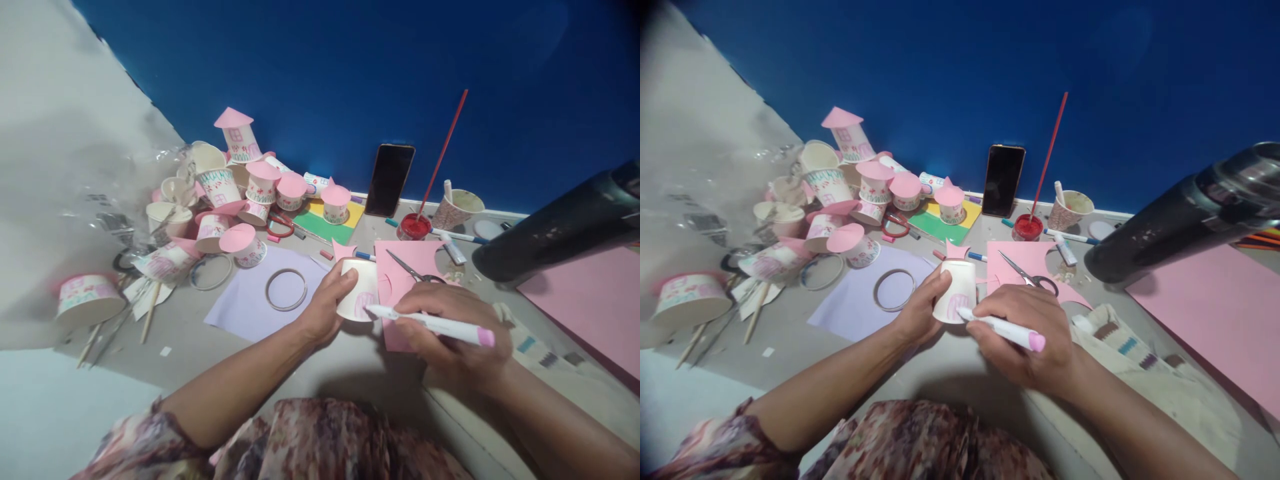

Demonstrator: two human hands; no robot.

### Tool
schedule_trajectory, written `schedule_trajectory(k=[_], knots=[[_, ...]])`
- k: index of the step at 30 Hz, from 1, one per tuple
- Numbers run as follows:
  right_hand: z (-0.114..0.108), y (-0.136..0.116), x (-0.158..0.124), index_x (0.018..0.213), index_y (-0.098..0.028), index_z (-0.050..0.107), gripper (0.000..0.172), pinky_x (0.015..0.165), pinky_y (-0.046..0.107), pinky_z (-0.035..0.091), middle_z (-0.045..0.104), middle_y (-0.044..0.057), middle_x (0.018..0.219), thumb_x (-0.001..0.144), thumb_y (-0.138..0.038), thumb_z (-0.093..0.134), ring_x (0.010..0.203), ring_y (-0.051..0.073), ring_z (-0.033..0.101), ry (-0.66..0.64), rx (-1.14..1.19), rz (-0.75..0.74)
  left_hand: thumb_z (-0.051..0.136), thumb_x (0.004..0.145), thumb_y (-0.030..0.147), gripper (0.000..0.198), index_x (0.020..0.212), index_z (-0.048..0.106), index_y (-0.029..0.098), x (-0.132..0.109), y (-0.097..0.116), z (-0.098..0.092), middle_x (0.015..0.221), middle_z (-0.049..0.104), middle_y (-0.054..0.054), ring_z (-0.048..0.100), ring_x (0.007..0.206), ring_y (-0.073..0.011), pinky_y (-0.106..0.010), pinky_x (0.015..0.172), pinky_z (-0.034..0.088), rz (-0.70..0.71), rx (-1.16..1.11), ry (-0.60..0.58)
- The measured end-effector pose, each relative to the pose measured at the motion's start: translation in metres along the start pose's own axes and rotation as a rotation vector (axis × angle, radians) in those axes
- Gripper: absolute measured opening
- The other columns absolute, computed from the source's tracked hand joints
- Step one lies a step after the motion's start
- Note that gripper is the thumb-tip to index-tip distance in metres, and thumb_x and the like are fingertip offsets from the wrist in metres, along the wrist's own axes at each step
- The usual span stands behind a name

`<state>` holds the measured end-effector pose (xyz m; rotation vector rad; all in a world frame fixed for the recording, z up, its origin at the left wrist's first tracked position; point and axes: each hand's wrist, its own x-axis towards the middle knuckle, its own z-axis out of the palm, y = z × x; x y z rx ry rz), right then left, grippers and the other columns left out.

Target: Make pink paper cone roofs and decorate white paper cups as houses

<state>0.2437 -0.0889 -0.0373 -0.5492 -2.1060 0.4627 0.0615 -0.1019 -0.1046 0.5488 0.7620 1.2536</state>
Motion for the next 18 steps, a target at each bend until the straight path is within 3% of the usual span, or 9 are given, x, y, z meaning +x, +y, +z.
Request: schedule_trajectory(k=[2, 7, 13, 18], knots=[[0.0, 0.0002, 0.0001, 0.09, -0.022, 0.069, 0.011, 0.055, 0.031, 0.054, 0.075, 0.004, 0.072, 0.09, -0.012, 0.065, 0.06, 0.02, 0.072, 0.069, -0.03, 0.013, 0.083, 0.076, 0.051, 0.05, 0.109, 0.065, 0.017, 0.0, -0.0001, -0.0003, 0.086, 0.073, -0.005, 0.07, 0.074, -0.0218, -0.029, 0.065, 0.05, -0.003, -0.008, -0.007], [-0.0008, 0.0, 0.0006, 0.087, -0.022, 0.067, 0.011, 0.05, 0.029, 0.051, 0.071, 0.0, 0.065, 0.092, -0.014, 0.061, 0.053, 0.017, 0.067, -0.053, 0.012, 0.015, 0.084, 0.076, 0.051, 0.05, 0.108, 0.065, 0.016, 0.0002, 0.0006, -0.0007, 0.083, 0.074, -0.005, 0.073, 0.079, -0.0245, -0.028, 0.064, 0.049, -0.005, -0.01, 0.002], [-0.001, 0.0005, 0.001, 0.088, -0.023, 0.068, 0.012, 0.051, 0.031, 0.052, 0.073, 0.002, 0.067, 0.091, -0.012, 0.063, 0.054, 0.018, 0.068, 0.076, -0.064, 0.014, 0.085, 0.075, 0.05, 0.049, 0.106, 0.066, 0.017, 0.0017, 0.0002, -0.0008, 0.082, 0.074, -0.006, 0.074, 0.087, -0.0283, -0.033, 0.074, 0.055, -0.023, -0.065, 0.003], [-0.0016, 0.0007, 0.0009, 0.086, -0.022, 0.068, 0.012, 0.052, 0.029, 0.052, 0.073, 0.0, 0.066, 0.092, -0.015, 0.061, 0.054, 0.017, 0.069, -0.003, -0.029, 0.019, 0.082, 0.078, 0.049, 0.044, 0.104, 0.068, 0.016, 0.0019, 0.0004, -0.0019, 0.083, 0.076, -0.007, 0.074, 0.089, -0.0292, -0.036, 0.08, 0.055, -0.02, -0.074, -0.004]])
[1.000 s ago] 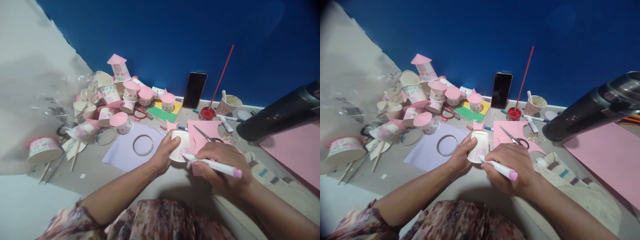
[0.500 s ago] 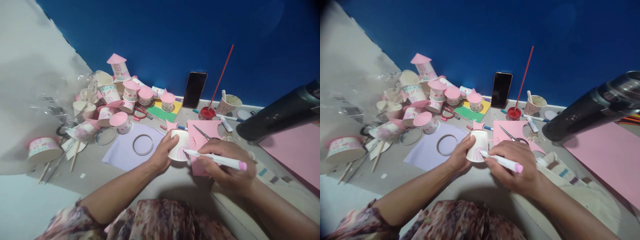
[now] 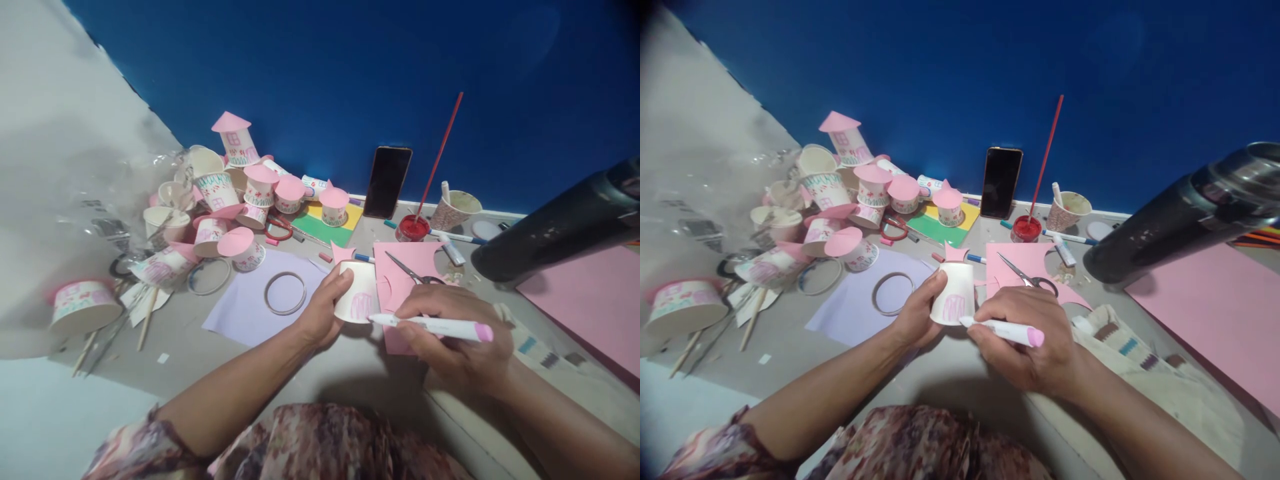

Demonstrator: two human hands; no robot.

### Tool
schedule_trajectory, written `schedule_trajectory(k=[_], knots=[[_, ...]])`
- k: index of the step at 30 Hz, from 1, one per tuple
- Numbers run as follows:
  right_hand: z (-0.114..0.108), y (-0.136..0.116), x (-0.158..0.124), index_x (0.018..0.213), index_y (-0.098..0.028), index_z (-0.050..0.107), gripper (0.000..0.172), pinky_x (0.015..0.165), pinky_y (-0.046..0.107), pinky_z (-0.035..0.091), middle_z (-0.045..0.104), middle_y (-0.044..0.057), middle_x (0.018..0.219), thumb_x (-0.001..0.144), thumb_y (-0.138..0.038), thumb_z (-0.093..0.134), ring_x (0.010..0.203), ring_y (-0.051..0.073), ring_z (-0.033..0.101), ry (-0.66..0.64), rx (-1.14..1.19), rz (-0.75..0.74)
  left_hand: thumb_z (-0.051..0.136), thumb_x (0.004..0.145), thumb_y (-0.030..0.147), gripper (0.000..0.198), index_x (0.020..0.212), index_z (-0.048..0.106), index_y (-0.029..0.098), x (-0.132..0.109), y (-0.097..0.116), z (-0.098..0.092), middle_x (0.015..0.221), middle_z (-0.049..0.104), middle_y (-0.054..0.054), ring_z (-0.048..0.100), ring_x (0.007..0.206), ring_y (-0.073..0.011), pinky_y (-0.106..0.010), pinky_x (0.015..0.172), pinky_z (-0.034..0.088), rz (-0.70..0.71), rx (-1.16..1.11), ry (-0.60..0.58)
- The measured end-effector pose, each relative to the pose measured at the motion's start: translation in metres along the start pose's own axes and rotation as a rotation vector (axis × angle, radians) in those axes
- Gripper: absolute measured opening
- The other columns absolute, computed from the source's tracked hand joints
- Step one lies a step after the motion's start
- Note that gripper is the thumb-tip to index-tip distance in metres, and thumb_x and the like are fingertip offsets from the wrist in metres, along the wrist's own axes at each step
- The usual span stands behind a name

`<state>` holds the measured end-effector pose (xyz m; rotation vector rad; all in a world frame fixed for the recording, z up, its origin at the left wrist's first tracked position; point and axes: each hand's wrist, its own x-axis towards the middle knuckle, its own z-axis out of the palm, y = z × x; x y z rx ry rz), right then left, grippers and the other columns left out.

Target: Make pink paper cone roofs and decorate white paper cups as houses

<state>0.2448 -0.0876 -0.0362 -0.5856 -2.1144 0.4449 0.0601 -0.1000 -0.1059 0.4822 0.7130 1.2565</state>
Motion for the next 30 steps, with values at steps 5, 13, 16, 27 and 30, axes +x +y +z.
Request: schedule_trajectory(k=[5, 13, 16, 27, 30], knots=[[0.001, 0.002, 0.0, 0.089, -0.021, 0.068, 0.009, 0.054, 0.029, 0.054, 0.075, 0.003, 0.071, 0.091, -0.014, 0.064, 0.059, 0.017, 0.071, 0.076, -0.014, -0.012, 0.081, 0.079, 0.05, 0.05, 0.112, 0.067, 0.016, 0.0, 0.0, -0.001, 0.08, 0.076, -0.006, 0.074, 0.077, -0.0261, -0.033, 0.07, 0.053, -0.004, 0.013, -0.01], [-0.001, 0.001, 0.001, 0.086, -0.022, 0.069, 0.012, 0.053, 0.029, 0.053, 0.074, 0.002, 0.068, 0.091, -0.013, 0.062, 0.057, 0.018, 0.071, 0.071, -0.024, 0.009, 0.082, 0.078, 0.051, 0.049, 0.108, 0.069, 0.014, 0.0, 0.001, 0.001, 0.079, 0.076, -0.006, 0.071, 0.068, -0.0218, -0.032, 0.071, 0.054, -0.005, 0.01, 0.013], [-0.001, 0.0, 0.001, 0.083, -0.024, 0.068, 0.014, 0.05, 0.028, 0.051, 0.072, -0.001, 0.064, 0.092, -0.015, 0.062, 0.051, 0.016, 0.067, 0.023, 0.003, 0.022, 0.081, 0.078, 0.051, 0.053, 0.114, 0.068, 0.014, 0.0, 0.003, 0.001, 0.079, 0.076, -0.007, 0.072, 0.071, -0.0238, -0.033, 0.071, 0.054, -0.04, 0.001, 0.025], [-0.001, 0.007, -0.006, 0.084, -0.021, 0.07, 0.011, 0.047, 0.024, 0.049, 0.073, -0.001, 0.066, 0.092, -0.017, 0.064, 0.05, 0.013, 0.065, 0.1, 0.109, 0.145, 0.08, 0.081, 0.047, 0.047, 0.111, 0.07, 0.012, 0.0, 0.007, 0.002, 0.085, 0.077, -0.01, 0.072, 0.072, -0.0228, -0.033, 0.072, 0.057, -0.121, -0.066, 0.087], [0.003, 0.019, -0.009, 0.094, -0.02, 0.073, 0.005, 0.052, 0.025, 0.054, 0.076, 0.002, 0.074, 0.09, -0.019, 0.07, 0.059, 0.016, 0.07, 0.282, 0.074, 0.216, 0.075, 0.086, 0.047, 0.045, 0.112, 0.07, 0.011, 0.001, 0.009, 0.001, 0.088, 0.078, -0.012, 0.074, 0.076, -0.025, -0.036, 0.073, 0.059, -0.155, -0.096, 0.111]])
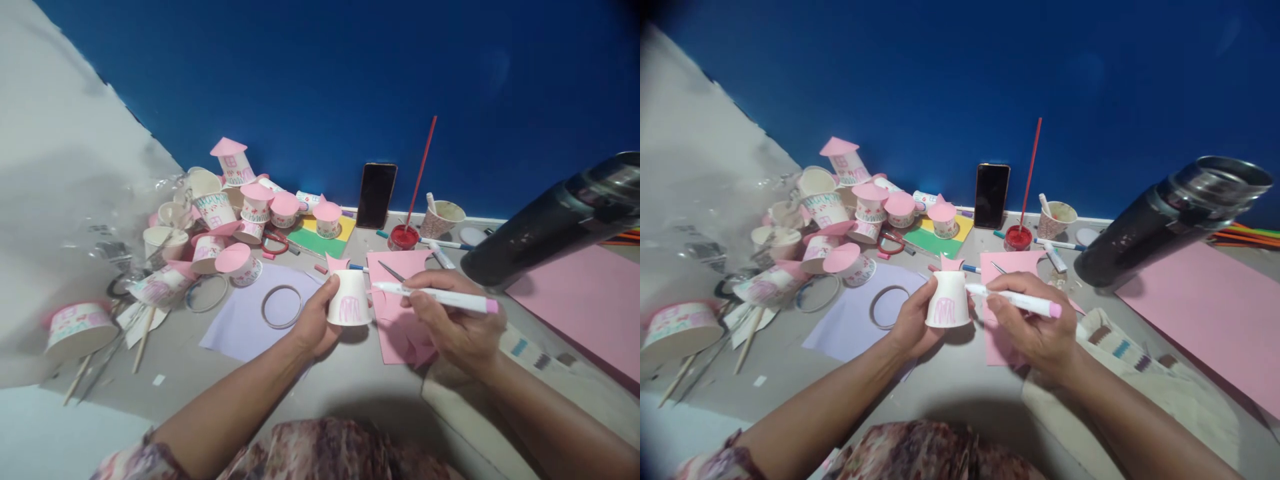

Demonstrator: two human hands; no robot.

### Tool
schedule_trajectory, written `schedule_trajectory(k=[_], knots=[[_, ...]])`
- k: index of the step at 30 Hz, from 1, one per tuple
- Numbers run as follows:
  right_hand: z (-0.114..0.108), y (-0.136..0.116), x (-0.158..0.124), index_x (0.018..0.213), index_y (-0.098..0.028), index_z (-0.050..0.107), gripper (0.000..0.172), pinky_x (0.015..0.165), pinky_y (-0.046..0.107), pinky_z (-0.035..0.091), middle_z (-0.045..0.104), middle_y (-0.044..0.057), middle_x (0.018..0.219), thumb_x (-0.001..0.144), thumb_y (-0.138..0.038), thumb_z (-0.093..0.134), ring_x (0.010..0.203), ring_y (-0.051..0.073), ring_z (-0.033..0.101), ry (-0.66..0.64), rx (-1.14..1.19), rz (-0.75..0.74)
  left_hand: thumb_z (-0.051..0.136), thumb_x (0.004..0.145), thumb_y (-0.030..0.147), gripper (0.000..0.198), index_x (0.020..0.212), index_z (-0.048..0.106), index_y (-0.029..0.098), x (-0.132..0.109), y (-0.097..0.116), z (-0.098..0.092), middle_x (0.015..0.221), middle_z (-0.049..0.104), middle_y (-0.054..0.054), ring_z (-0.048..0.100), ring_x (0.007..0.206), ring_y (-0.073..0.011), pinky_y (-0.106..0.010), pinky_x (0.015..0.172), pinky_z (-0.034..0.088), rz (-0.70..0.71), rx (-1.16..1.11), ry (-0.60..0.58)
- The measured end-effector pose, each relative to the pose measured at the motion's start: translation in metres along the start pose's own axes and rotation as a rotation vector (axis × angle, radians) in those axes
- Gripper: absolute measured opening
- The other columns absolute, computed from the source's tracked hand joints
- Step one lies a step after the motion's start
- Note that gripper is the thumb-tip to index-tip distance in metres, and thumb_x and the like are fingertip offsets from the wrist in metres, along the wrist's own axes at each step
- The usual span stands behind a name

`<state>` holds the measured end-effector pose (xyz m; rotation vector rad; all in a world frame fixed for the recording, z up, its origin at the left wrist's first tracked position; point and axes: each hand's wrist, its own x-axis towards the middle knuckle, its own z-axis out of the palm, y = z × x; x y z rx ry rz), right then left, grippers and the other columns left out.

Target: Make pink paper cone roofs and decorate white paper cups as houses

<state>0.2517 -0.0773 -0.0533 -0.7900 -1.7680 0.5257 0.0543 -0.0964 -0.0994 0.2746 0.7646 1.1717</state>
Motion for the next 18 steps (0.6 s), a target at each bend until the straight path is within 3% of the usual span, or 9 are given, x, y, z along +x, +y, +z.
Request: schedule_trajectory(k=[5, 9, 12, 18], knots=[[0.006, 0.006, 0.004, 0.091, -0.018, 0.071, 0.009, 0.038, 0.019, 0.045, 0.07, -0.001, 0.06, 0.096, -0.021, 0.064, 0.042, 0.011, 0.058, 0.05, 0.181, 0.217, 0.066, 0.093, 0.049, 0.046, 0.116, 0.069, 0.01, 0.001, 0.002, -0.002, 0.089, 0.077, -0.014, 0.075, 0.077, -0.0267, -0.038, 0.069, 0.06, -0.039, -0.006, -0.015], [0.005, -0.004, 0.0, 0.09, -0.019, 0.072, 0.004, 0.048, 0.02, 0.052, 0.075, 0.001, 0.07, 0.089, -0.017, 0.068, 0.054, 0.013, 0.069, -0.022, 0.132, 0.125, 0.061, 0.097, 0.045, 0.043, 0.115, 0.07, 0.007, 0.0, 0.003, 0.0, 0.088, 0.077, -0.014, 0.074, 0.073, -0.0247, -0.036, 0.07, 0.059, -0.036, -0.046, -0.009], [0.005, -0.006, -0.004, 0.086, -0.02, 0.073, 0.004, 0.05, 0.019, 0.052, 0.074, 0.0, 0.072, 0.085, -0.016, 0.073, 0.055, 0.012, 0.067, -0.024, 0.088, 0.13, 0.057, 0.099, 0.043, 0.043, 0.117, 0.07, 0.006, -0.002, 0.004, 0.002, 0.09, 0.077, -0.014, 0.073, 0.073, -0.024, -0.037, 0.072, 0.059, -0.049, -0.083, -0.013], [0.009, 0.003, -0.008, 0.088, -0.021, 0.07, 0.008, 0.043, 0.016, 0.045, 0.066, -0.004, 0.061, 0.094, -0.026, 0.069, 0.047, 0.01, 0.057, 0.019, 0.29, 0.369, 0.05, 0.101, 0.049, 0.049, 0.119, 0.069, 0.007, -0.004, 0.002, 0.0, 0.089, 0.076, -0.014, 0.074, 0.075, -0.0252, -0.037, 0.072, 0.059, -0.128, -0.097, -0.123]])
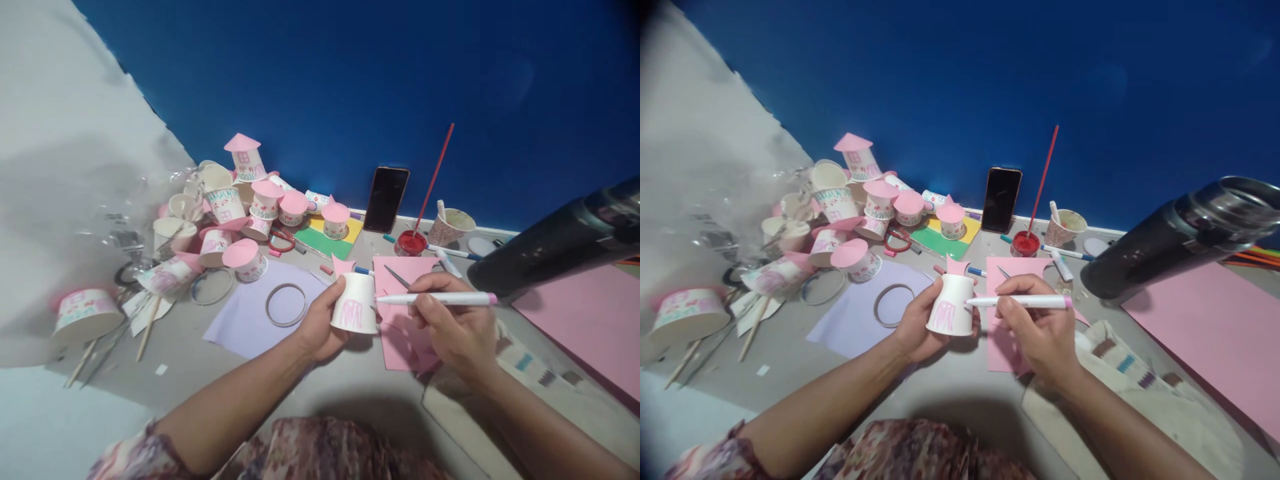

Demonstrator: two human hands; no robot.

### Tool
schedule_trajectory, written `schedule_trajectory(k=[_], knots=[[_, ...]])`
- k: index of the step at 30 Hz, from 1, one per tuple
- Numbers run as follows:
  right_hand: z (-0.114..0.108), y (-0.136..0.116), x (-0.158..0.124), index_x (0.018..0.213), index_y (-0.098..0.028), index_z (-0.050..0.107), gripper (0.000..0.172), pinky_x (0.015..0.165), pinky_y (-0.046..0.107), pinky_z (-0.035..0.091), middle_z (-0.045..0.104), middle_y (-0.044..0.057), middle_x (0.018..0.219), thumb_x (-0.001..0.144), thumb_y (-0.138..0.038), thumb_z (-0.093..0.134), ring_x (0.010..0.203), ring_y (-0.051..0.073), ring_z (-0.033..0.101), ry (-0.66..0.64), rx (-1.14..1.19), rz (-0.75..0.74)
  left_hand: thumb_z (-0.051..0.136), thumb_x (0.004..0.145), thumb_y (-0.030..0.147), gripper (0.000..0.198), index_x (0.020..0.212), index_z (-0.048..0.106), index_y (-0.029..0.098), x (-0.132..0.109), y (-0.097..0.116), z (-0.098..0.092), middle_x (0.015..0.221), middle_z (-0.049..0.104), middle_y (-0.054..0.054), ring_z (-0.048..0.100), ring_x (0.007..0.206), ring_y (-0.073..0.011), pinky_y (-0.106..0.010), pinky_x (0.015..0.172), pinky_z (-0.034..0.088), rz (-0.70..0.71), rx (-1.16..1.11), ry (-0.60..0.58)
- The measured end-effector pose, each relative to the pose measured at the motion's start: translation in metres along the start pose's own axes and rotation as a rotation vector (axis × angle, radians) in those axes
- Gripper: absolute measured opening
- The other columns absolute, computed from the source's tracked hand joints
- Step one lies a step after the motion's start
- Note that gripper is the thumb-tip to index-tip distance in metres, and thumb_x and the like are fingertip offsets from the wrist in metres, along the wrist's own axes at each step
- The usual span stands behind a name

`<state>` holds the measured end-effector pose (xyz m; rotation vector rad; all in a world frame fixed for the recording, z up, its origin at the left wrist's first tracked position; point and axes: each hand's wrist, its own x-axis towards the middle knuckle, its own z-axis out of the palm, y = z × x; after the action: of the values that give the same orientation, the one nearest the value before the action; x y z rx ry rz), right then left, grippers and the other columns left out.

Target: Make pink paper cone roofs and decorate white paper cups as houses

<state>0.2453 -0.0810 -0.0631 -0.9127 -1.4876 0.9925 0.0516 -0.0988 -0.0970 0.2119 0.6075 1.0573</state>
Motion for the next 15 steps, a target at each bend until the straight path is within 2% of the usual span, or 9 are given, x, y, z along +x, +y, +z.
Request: schedule_trajectory(k=[2, 7, 11, 15], knots=[[-0.0009, 0.0014, 0.0, 0.088, -0.021, 0.07, 0.013, 0.042, 0.017, 0.045, 0.065, -0.003, 0.062, 0.098, -0.029, 0.065, 0.047, 0.009, 0.056, -0.008, 0.029, -0.002, 0.048, 0.101, 0.052, 0.051, 0.12, 0.069, 0.009, 0.0, -0.0016, -0.002, 0.09, 0.075, -0.014, 0.075, 0.077, -0.0271, -0.037, 0.069, 0.059, -0.038, 0.019, -0.034], [-0.0054, -0.0016, -0.0022, 0.09, -0.021, 0.069, 0.009, 0.053, 0.02, 0.05, 0.069, 0.0, 0.077, 0.098, -0.022, 0.064, 0.059, 0.011, 0.062, -0.087, -0.106, -0.187, 0.049, 0.102, 0.049, 0.048, 0.121, 0.068, 0.009, 0.0014, -0.0065, -0.0028, 0.094, 0.074, -0.014, 0.074, 0.074, -0.0262, -0.037, 0.063, 0.059, -0.085, 0.053, -0.033], [-0.0055, -0.0043, -0.0007, 0.091, -0.02, 0.068, 0.008, 0.057, 0.024, 0.052, 0.067, 0.001, 0.074, 0.095, -0.015, 0.063, 0.061, 0.013, 0.065, -0.181, -0.143, -0.3, 0.046, 0.103, 0.045, 0.046, 0.121, 0.068, 0.009, 0.0008, -0.0074, 0.0014, 0.096, 0.073, -0.013, 0.073, 0.072, -0.0242, -0.035, 0.063, 0.059, -0.08, 0.073, 0.003], [-0.0053, -0.0041, 0.0003, 0.091, -0.02, 0.067, 0.01, 0.056, 0.025, 0.052, 0.067, 0.001, 0.073, 0.094, -0.013, 0.061, 0.06, 0.014, 0.064, -0.203, -0.163, -0.328, 0.044, 0.104, 0.044, 0.045, 0.121, 0.068, 0.011, -0.0009, -0.0059, 0.0036, 0.093, 0.073, -0.012, 0.071, 0.07, -0.0241, -0.036, 0.063, 0.059, -0.062, 0.081, 0.009]])
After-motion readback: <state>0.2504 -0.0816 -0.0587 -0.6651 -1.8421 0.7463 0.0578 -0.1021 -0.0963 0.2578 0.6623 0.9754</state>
